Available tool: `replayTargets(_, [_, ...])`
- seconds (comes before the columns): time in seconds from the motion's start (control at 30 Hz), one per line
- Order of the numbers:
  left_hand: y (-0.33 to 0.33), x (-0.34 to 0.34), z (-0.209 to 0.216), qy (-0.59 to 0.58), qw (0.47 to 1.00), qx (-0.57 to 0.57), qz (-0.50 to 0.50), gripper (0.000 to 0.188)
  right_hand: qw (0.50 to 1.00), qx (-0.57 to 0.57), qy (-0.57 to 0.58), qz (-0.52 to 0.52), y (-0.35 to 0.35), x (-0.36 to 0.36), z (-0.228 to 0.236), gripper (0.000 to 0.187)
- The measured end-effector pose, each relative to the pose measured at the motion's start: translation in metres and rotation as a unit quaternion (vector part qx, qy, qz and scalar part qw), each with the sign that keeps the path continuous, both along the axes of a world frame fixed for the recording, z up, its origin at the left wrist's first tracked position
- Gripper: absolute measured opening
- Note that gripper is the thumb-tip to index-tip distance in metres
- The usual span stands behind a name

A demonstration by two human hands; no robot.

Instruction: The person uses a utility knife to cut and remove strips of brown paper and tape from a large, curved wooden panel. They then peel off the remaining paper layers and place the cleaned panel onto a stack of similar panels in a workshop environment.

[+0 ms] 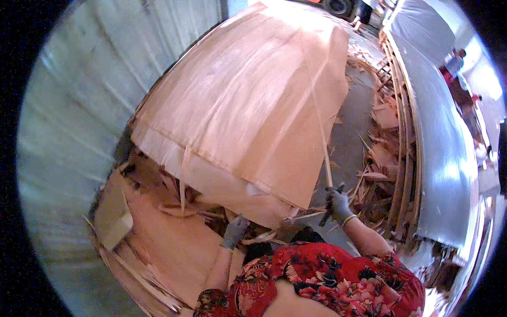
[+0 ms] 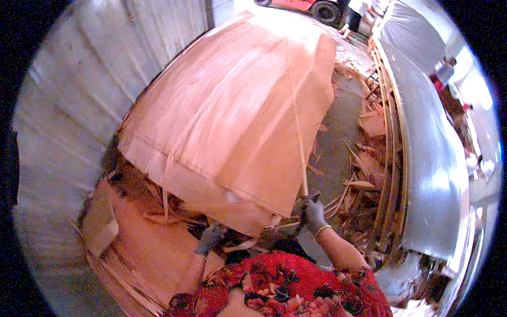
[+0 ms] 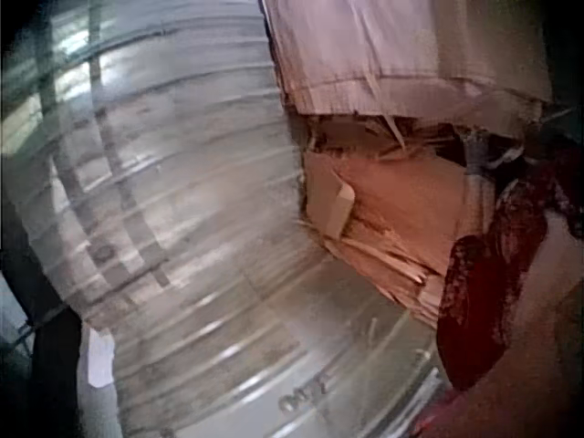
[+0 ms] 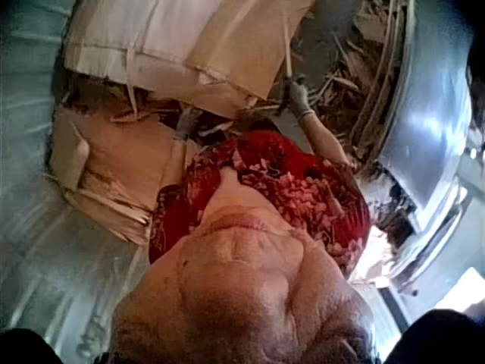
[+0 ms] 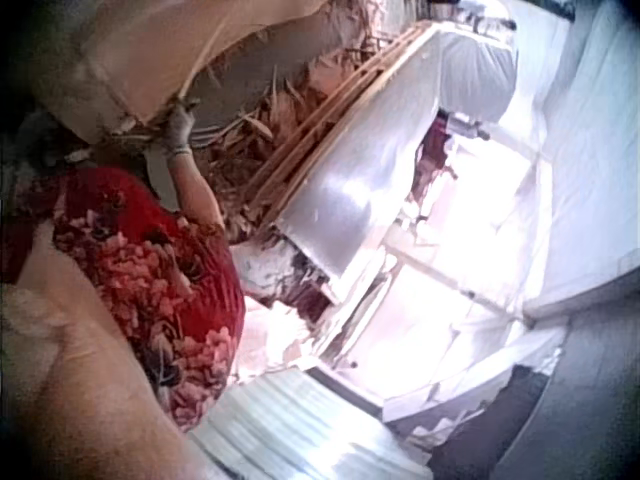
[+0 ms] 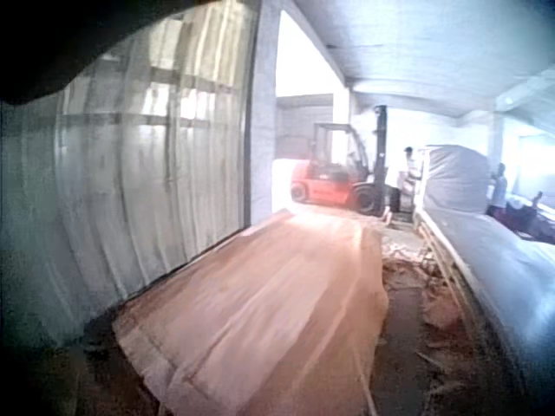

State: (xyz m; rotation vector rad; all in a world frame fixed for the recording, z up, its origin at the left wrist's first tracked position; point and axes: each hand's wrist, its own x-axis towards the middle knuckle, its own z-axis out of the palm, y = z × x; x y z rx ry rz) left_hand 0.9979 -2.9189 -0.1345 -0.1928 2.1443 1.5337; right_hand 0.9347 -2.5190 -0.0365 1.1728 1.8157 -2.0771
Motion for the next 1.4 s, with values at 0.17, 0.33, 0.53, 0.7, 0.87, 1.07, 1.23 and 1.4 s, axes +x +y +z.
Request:
replayTargets(0.17, [0.048,-0.057,0.039,-0.018,0.962,0.273,-0.004,0.046,0.987,-0.151,-0.016,0.049,-0.097,-0.034,0.031,0.023])
replayTargets(0.33, [0.115,-0.108,0.115,-0.254,0.895,0.364,0.047,0.041,0.943,-0.124,0.016,0.307,-0.11,-0.065,0.004,0.033])
replayTargets(0.53, [0.115,-0.141,0.046,-0.37,0.902,0.179,0.136,0.038,0.972,-0.131,-0.011,0.196,-0.062,-0.058,-0.099,0.03])
replayTargets(0.7, [0.096,-0.159,0.019,-0.366,0.91,0.17,0.095,0.037,0.983,-0.062,-0.174,0.003,0.005,-0.037,-0.132,0.023])
replayTargets(0.87, [0.078,-0.156,-0.025,-0.426,0.893,0.123,0.076,0.041,0.952,0.09,-0.292,0.034,0.031,0.022,-0.262,0.032])
replayTargets(1.07, [0.043,-0.168,-0.046,-0.41,0.908,0.041,0.082,0.038,0.944,0.166,-0.287,-0.008,0.028,0.005,-0.329,0.045])
replayTargets(1.23, [-0.004,-0.173,-0.068,-0.402,0.912,0.014,0.084,0.039,0.864,0.333,-0.299,0.231,0.022,-0.014,-0.341,0.041])
replayTargets(1.4, [-0.003,-0.175,-0.062,-0.392,0.913,-0.035,0.104,0.038,0.876,0.315,-0.3,0.209,0.027,-0.011,-0.35,0.042])
